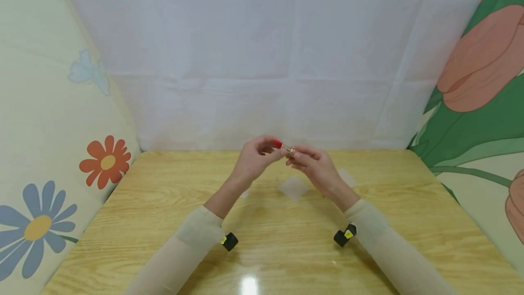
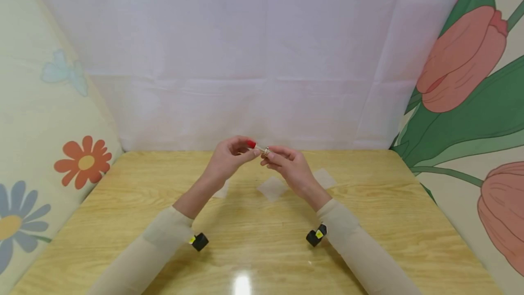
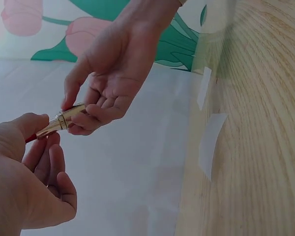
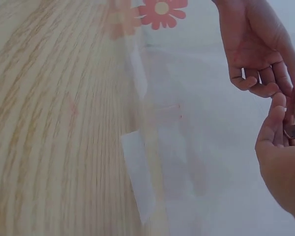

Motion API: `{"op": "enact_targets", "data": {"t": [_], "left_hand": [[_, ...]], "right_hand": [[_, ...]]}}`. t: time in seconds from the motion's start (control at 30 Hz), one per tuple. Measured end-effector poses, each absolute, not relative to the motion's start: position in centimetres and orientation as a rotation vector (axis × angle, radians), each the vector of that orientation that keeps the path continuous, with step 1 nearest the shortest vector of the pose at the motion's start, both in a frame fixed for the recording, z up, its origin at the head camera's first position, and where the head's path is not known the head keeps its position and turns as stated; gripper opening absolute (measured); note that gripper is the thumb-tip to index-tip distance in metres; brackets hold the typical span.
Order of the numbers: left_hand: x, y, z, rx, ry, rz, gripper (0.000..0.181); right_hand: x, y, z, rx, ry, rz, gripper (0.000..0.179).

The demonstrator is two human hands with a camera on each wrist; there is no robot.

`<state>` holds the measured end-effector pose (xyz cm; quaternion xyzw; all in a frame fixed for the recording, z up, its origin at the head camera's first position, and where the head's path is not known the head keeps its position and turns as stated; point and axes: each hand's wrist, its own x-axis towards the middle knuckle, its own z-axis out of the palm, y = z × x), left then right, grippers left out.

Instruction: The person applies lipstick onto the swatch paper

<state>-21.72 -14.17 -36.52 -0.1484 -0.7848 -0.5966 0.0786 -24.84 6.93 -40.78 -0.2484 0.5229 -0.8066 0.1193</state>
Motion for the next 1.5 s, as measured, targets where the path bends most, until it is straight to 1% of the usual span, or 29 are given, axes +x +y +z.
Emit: {"op": "enact_targets", "data": {"t": [0.13, 0.23, 0.47, 0.7, 1.0, 1.2, 1.5], "left_hand": [[-21.8, -14.1, -36.8, -0.48, -2.365, -1.753, 0.032], [-21.8, -14.2, -36.8, -0.512, -2.356, -1.714, 0.027], [-22.0, -14.3, -37.0, -0.527, -2.363, -1.622, 0.027], [-22.5, -14.0, -37.7, -0.489, -2.431, -1.538, 0.027], [-22.7, -14.2, -38.4, -0.485, -2.498, -1.519, 0.022], [-22.5, -14.9, -38.3, -0.495, -2.536, -1.471, 0.023], [-21.6, -17.2, -36.9, -0.496, -2.523, -1.372, 0.025]], "right_hand": [[-24.8, 7.1, -40.6, -0.613, 1.45, -2.423, 0.017], [-24.8, 7.4, -40.4, -0.584, 1.417, -2.459, 0.013], [-25.2, 8.3, -39.7, -0.619, 1.31, -2.521, 0.02], [-25.7, 9.2, -39.3, -0.663, 1.204, -2.559, 0.02], [-26.2, 10.2, -38.6, -0.645, 1.173, -2.651, 0.028], [-26.4, 10.2, -38.2, -0.616, 1.154, -2.694, 0.023], [-26.5, 10.4, -38.4, -0.574, 1.046, -2.7, 0.02]]}}
